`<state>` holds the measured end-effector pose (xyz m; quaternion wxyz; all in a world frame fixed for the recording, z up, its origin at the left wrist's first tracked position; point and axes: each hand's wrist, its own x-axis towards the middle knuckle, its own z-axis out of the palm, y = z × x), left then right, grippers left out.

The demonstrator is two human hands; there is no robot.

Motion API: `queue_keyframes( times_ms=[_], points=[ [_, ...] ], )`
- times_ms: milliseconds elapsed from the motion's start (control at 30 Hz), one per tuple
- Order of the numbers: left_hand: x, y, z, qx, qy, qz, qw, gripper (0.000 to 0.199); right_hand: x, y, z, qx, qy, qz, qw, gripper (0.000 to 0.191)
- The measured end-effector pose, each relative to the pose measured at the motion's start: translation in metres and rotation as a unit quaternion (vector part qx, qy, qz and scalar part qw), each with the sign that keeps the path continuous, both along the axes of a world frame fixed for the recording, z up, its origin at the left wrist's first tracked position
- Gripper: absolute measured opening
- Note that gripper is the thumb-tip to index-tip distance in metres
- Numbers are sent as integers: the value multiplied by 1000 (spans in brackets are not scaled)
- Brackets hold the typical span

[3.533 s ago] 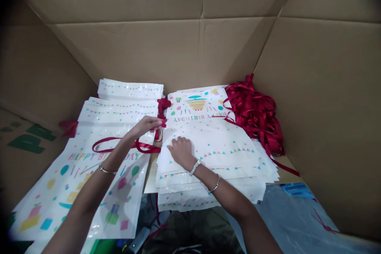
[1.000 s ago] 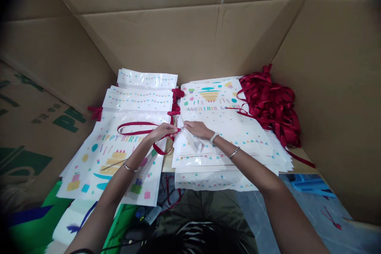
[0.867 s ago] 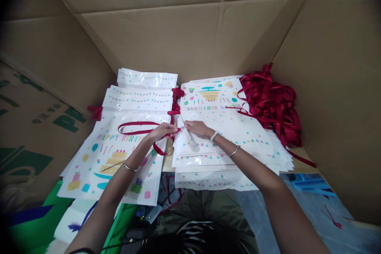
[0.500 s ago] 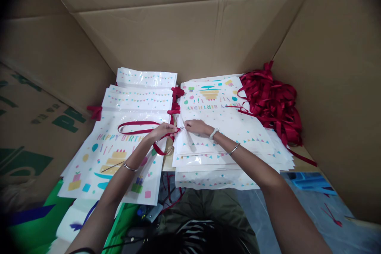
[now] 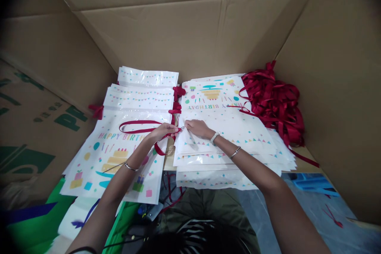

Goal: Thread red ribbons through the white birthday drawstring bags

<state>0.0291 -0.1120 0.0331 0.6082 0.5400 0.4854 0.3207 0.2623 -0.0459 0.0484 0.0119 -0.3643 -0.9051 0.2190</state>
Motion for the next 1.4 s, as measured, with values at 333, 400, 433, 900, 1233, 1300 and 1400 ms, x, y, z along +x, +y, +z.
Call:
queue_keyframes(
  times_ms=[333,400,433,900,1233,1300,1400],
  points=[
    [-1,0,-4,-21,-8,-5,1000,35,-1,2,6,-8,-35,36,999,26],
    [-1,1,-6,-26,-9,-2,1000,35,-2,3,7,-31,-25,37,999,23],
    [-1,1,-7,-29,-9,0,1000,34,-2,3,7,-40,-20,35,998,23],
    [-12,5,-4,-79,-13,-37,996,29,-5,-3,8,-36,9,-18,999,24],
    [-13,22,-8,-127,-13,-36,991,27,-4,-3,0,-21,23,-18,999,26],
    [-13,22,-5,-137,-16,-39,990,25,-3,-2,-1,-22,30,-20,999,26],
    [-13,21,-3,-149,-18,-43,988,25,-2,-3,-2,-20,41,-21,999,27]
  ],
)
